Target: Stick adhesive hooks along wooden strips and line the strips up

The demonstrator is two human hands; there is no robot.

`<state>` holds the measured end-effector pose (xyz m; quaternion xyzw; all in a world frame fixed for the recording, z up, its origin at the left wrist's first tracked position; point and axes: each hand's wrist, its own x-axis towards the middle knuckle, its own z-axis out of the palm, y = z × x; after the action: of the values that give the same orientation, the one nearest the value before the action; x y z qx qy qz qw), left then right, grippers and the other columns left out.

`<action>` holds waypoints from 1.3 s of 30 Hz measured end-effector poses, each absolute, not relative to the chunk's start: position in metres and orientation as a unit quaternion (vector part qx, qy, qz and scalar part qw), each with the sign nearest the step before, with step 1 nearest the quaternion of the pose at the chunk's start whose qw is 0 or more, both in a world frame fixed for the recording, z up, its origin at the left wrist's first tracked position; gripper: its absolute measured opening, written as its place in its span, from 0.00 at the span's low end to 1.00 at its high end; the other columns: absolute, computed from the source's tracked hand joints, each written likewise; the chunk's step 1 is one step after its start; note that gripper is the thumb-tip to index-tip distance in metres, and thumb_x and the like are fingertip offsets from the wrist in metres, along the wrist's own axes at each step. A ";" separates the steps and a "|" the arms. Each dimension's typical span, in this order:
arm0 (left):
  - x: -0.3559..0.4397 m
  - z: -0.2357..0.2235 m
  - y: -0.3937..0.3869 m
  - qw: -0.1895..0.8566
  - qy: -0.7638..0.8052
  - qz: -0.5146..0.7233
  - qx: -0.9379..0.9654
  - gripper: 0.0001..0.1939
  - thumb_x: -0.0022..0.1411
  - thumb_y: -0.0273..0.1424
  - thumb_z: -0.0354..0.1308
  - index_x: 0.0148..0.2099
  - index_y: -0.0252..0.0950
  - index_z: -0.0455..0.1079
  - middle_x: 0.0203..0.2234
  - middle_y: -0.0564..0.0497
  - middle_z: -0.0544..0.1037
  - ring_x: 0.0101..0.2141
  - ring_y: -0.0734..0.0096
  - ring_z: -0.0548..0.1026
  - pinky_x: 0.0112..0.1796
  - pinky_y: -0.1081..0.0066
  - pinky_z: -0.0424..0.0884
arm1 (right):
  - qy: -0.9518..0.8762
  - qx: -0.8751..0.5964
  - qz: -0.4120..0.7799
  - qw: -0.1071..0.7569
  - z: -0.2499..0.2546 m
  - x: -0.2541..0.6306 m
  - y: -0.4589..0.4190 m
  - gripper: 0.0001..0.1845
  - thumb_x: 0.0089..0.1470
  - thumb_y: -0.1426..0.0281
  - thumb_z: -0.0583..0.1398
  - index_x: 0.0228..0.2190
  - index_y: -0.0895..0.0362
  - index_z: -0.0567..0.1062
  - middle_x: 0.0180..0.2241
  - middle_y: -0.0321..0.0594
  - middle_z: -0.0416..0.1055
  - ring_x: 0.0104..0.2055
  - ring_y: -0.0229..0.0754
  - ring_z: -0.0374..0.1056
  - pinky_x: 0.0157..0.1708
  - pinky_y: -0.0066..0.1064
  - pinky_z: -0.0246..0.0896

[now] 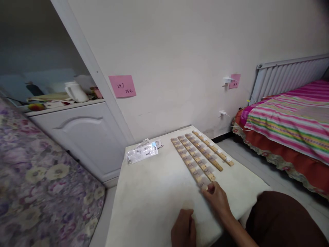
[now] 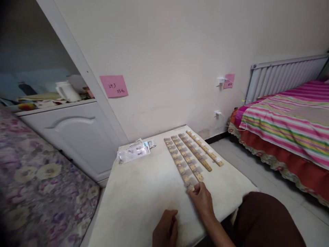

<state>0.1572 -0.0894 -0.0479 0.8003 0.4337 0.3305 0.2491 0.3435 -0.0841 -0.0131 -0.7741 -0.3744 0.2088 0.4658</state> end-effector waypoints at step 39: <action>0.162 -0.039 -0.079 0.451 0.454 0.402 0.655 0.18 0.59 0.36 0.50 0.50 0.36 0.65 0.34 0.48 0.73 0.32 0.68 0.72 0.35 0.69 0.70 | -0.155 -0.500 0.623 0.581 -0.021 0.334 -0.066 0.17 0.39 0.64 0.69 0.26 0.58 0.68 0.26 0.38 0.76 0.26 0.37 0.73 0.24 0.22 0.63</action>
<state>0.1616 -0.0790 -0.0390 0.6553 0.4535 0.4017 0.4511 0.3340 -0.0659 -0.0208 -0.5000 -0.1551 0.6230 0.5812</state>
